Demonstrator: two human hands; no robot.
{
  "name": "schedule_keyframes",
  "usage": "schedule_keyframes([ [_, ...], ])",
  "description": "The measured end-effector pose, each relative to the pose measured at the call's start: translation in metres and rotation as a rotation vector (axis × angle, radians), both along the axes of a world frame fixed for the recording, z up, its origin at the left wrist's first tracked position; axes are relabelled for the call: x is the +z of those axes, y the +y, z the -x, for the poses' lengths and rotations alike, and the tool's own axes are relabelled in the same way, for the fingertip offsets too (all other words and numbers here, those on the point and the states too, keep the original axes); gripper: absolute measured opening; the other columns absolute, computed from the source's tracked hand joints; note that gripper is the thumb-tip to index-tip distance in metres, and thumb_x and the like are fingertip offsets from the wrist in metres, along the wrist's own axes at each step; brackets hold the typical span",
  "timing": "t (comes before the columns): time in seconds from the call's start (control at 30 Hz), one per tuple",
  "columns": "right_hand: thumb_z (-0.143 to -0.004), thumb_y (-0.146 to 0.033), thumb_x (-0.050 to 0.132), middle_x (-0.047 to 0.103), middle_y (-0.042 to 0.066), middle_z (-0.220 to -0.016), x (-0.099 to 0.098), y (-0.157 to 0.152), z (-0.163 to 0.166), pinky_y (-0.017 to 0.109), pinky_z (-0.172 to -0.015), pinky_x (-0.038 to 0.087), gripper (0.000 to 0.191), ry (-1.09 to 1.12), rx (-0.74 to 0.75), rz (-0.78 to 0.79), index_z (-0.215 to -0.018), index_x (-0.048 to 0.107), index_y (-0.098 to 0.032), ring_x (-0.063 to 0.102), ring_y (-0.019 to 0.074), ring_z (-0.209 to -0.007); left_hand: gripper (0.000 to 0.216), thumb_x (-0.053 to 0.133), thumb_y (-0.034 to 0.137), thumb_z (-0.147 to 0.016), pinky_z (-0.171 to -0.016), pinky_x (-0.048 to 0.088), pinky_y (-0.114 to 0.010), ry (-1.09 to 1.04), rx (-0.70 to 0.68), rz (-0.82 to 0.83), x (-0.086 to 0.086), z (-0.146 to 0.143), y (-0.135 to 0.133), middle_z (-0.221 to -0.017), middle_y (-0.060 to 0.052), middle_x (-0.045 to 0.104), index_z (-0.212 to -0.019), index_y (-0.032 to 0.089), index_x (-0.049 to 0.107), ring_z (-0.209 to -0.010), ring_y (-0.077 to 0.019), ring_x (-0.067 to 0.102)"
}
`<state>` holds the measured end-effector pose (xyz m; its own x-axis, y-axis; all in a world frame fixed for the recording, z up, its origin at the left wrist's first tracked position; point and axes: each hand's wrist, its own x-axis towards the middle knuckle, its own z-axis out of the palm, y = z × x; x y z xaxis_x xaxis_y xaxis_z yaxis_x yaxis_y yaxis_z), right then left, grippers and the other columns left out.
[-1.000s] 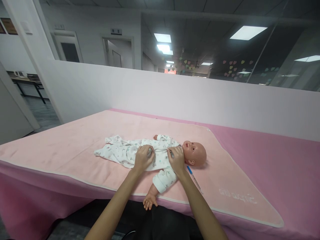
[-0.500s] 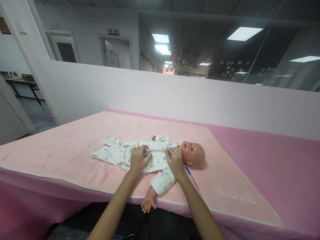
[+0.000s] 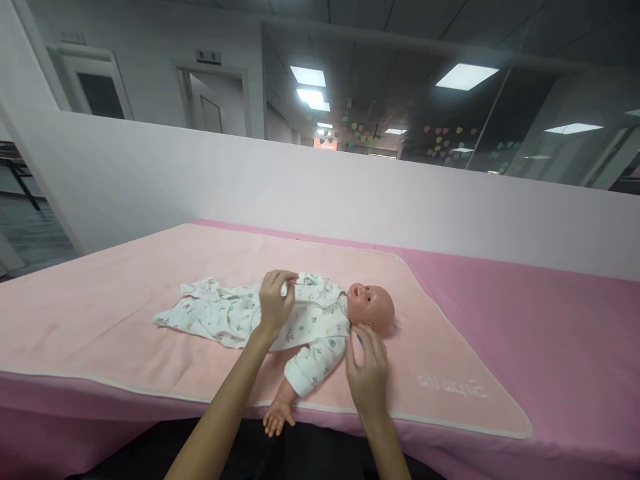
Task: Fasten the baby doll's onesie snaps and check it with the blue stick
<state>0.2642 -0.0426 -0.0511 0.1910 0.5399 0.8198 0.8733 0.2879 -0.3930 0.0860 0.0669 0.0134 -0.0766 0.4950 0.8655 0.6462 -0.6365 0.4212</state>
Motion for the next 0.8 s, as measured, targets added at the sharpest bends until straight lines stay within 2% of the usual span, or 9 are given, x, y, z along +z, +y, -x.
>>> schedule_keyframes([
  [0.1,-0.082,-0.031,0.046,0.062,0.015,-0.096,-0.025,-0.033,-0.030,0.040,-0.077,0.041,0.026,-0.067,-0.249,0.126,-0.099,0.059,-0.016,0.054,0.0271,-0.092,0.024,0.039,0.013,-0.078,-0.077,0.042,-0.028,0.192,-0.302,0.174,0.010,-0.034,0.020,-0.091,-0.003,0.061,-0.093,0.021,0.057,-0.085,-0.0151,0.055],
  [0.17,-0.080,-0.035,0.048,0.062,0.016,-0.095,-0.038,-0.045,-0.046,0.041,-0.074,0.039,0.027,-0.164,-0.367,0.209,-0.092,0.061,-0.015,0.054,0.0299,-0.091,0.029,0.044,0.019,-0.076,-0.068,0.043,-0.026,0.310,-0.403,0.370,0.007,-0.050,0.034,-0.088,-0.003,0.063,-0.103,0.021,0.055,-0.076,-0.0149,0.057],
  [0.27,-0.082,-0.031,0.045,0.065,0.012,-0.087,-0.045,-0.051,-0.060,0.038,-0.072,0.038,0.022,-0.235,-0.372,0.257,-0.080,0.064,-0.019,0.056,0.0261,-0.084,0.029,0.056,0.037,-0.069,-0.061,0.042,-0.027,0.495,-0.468,0.653,-0.003,-0.057,0.044,-0.074,-0.003,0.065,-0.092,0.020,0.062,-0.068,-0.0184,0.058],
  [0.37,-0.086,-0.027,0.039,0.065,0.008,-0.074,-0.042,-0.052,-0.062,0.034,-0.066,0.038,0.028,-0.207,-0.340,0.233,-0.074,0.063,-0.020,0.056,0.0213,-0.072,0.036,0.063,0.046,-0.060,-0.063,0.042,-0.026,0.481,-0.546,0.681,-0.010,-0.050,0.045,-0.081,-0.004,0.066,-0.086,0.020,0.066,-0.075,-0.0203,0.059],
  [0.5,-0.088,-0.031,0.038,0.063,0.007,-0.069,-0.021,-0.055,-0.052,0.030,-0.060,0.039,0.028,-0.050,-0.286,0.152,-0.079,0.062,-0.021,0.056,0.0194,-0.066,0.039,0.059,0.047,-0.064,-0.055,0.039,-0.024,0.278,-0.625,0.734,-0.010,-0.040,0.047,-0.067,-0.003,0.063,-0.085,0.015,0.067,-0.064,-0.0170,0.056],
  [0.63,-0.088,-0.030,0.040,0.064,0.006,-0.076,0.021,-0.033,-0.030,0.028,-0.062,0.041,0.025,0.054,-0.160,0.039,-0.085,0.062,-0.020,0.057,0.0173,-0.070,0.046,0.055,0.043,-0.069,-0.053,0.038,-0.023,-0.085,-0.525,0.765,-0.007,-0.039,0.054,-0.065,-0.003,0.062,-0.100,0.011,0.062,-0.057,-0.0134,0.053],
  [0.73,-0.088,-0.024,0.037,0.065,0.006,-0.077,0.046,0.010,-0.010,0.029,-0.066,0.042,0.027,-0.038,-0.045,-0.021,-0.086,0.063,-0.020,0.058,0.0175,-0.074,0.046,0.052,0.042,-0.072,-0.052,0.037,-0.023,-0.060,-0.466,0.712,0.001,-0.042,0.052,-0.060,0.000,0.060,-0.107,0.013,0.058,-0.052,-0.0122,0.051],
  [0.8,-0.088,-0.017,0.034,0.064,0.006,-0.074,0.053,0.045,0.002,0.031,-0.068,0.042,0.030,-0.144,-0.021,0.050,-0.081,0.063,-0.020,0.057,0.0184,-0.074,0.043,0.050,0.041,-0.074,-0.055,0.039,-0.023,0.066,-0.477,0.615,0.012,-0.042,0.047,-0.060,0.001,0.061,-0.109,0.017,0.056,-0.056,-0.0130,0.054],
])
